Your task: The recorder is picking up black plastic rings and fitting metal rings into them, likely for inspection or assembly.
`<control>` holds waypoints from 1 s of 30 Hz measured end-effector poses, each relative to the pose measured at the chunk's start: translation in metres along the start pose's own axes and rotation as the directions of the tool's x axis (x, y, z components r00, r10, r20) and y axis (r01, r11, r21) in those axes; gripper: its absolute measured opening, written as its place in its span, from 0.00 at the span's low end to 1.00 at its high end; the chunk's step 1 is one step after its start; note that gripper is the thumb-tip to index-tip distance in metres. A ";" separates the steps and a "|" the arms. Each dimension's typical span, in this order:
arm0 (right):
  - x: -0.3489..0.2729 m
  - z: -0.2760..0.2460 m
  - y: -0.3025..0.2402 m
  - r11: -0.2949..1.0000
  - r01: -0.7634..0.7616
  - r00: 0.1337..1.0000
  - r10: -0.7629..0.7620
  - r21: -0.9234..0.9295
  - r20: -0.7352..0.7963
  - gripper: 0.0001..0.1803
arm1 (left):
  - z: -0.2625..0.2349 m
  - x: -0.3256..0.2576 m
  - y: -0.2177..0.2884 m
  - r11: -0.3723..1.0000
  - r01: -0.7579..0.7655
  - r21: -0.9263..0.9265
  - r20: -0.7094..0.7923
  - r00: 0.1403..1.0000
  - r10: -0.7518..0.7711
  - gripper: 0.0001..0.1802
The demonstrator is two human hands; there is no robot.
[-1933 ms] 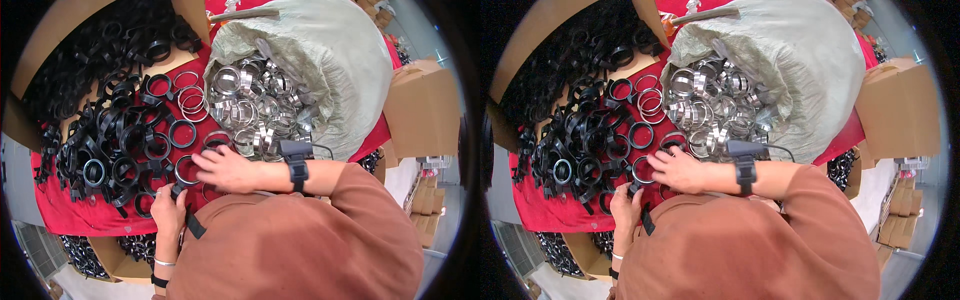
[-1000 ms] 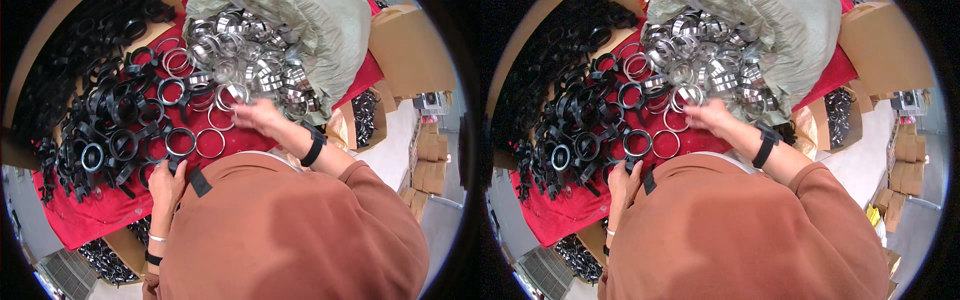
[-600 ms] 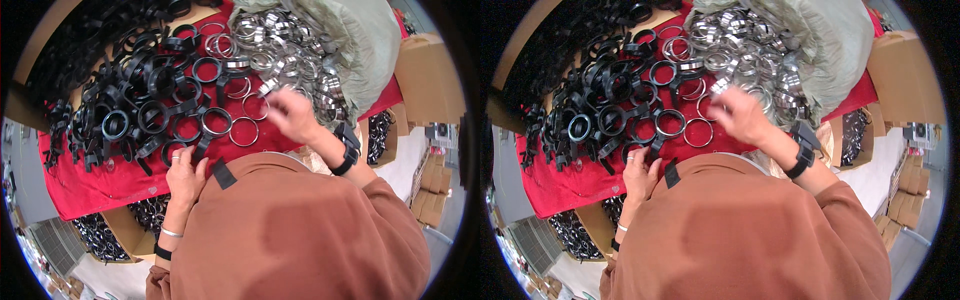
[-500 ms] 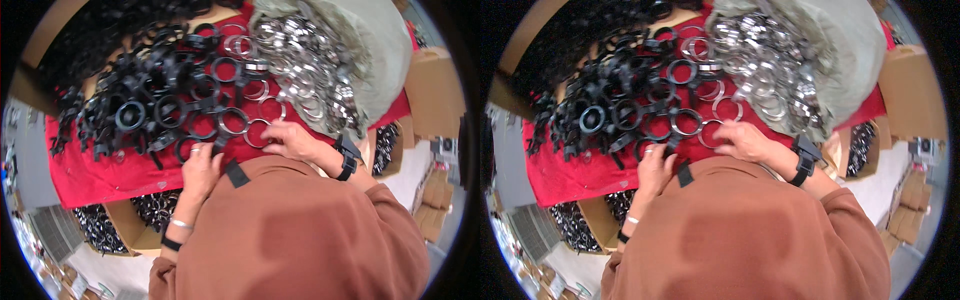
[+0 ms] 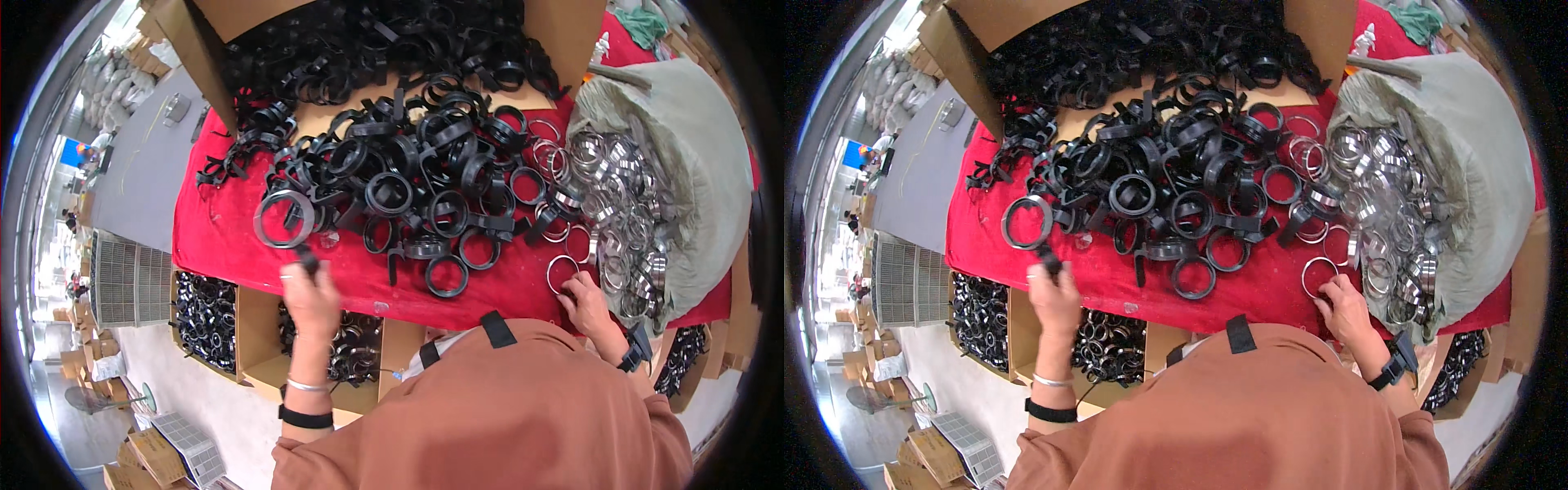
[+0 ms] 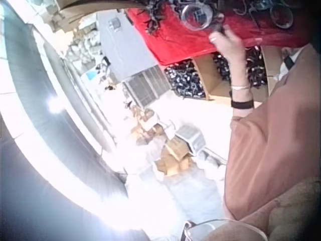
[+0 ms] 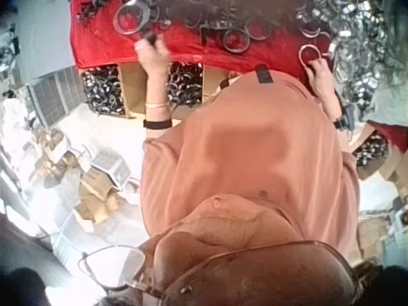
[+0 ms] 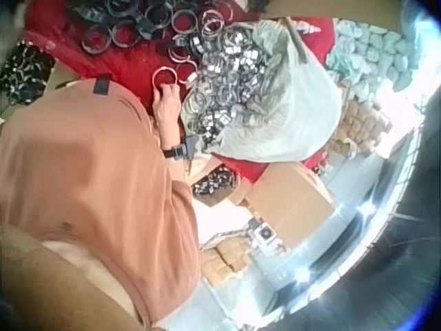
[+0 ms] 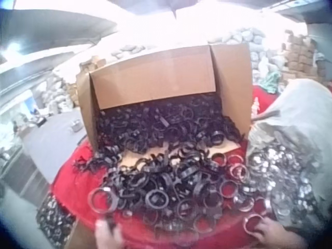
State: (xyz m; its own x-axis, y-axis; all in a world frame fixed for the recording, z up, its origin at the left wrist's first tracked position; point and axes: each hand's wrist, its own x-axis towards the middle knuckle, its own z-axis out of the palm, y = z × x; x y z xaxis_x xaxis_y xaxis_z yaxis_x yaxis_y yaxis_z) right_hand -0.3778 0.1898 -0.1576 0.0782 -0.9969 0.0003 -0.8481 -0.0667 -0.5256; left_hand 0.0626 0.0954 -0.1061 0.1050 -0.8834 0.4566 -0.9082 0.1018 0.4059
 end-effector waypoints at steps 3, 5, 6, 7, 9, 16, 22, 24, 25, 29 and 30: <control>0.001 0.000 -0.006 0.996 -0.077 0.997 0.076 0.036 0.030 0.12 | -0.004 0.012 -0.087 0.931 0.307 0.199 -0.031 0.951 -0.307 0.13; 0.002 0.002 -0.010 0.999 -0.051 0.999 0.051 0.018 0.006 0.13 | -0.001 0.013 -0.131 0.883 0.368 0.290 -0.024 0.926 -0.378 0.14; 0.001 0.002 -0.012 0.999 -0.036 0.999 0.036 0.000 -0.017 0.13 | 0.002 0.015 -0.147 0.854 0.402 0.331 0.057 0.894 -0.444 0.15; -0.001 0.003 -0.012 0.999 -0.037 0.999 0.037 -0.003 -0.022 0.13 | 0.005 0.017 -0.162 0.822 0.429 0.374 0.135 0.852 -0.506 0.17; -0.003 0.005 -0.011 0.993 -0.113 0.994 0.113 0.014 0.013 0.15 | 0.017 0.028 -0.180 0.826 0.442 0.349 0.126 0.852 -0.509 0.18; -0.002 0.012 -0.027 0.985 -0.172 0.983 0.173 0.022 -0.066 0.21 | 0.057 0.065 -0.278 0.882 0.311 0.354 -0.183 0.948 -0.261 0.32; -0.017 0.019 -0.032 0.965 -0.260 0.962 0.256 -0.026 -0.092 0.24 | 0.078 0.117 -0.179 0.999 -0.015 0.046 -0.139 0.990 0.021 0.29; -0.021 0.020 -0.034 0.969 -0.223 0.972 0.213 -0.109 -0.098 0.24 | 0.090 0.138 -0.183 0.998 0.038 -0.055 -0.075 0.996 -0.042 0.33; -0.022 0.021 -0.035 0.967 -0.231 0.970 0.221 -0.111 -0.099 0.24 | 0.097 0.150 -0.194 0.990 0.068 -0.125 -0.037 0.997 -0.073 0.34; -0.025 0.024 -0.037 0.952 -0.257 0.965 0.244 -0.169 -0.097 0.23 | 0.122 0.184 -0.224 0.933 0.186 -0.308 0.161 0.977 -0.141 0.32; -0.025 0.025 -0.038 0.946 -0.260 0.964 0.244 -0.192 -0.101 0.22 | 0.125 0.189 -0.222 0.894 0.242 -0.377 0.292 0.947 -0.133 0.31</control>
State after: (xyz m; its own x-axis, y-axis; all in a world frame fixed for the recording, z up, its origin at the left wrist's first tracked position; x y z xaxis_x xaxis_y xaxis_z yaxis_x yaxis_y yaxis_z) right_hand -0.3349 0.2181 -0.1591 -0.1847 -0.9819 -0.0423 -0.9237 0.1881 -0.3337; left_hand 0.2337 -0.1515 -0.2094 0.1016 -0.9838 0.1474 -0.6338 0.0502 0.7719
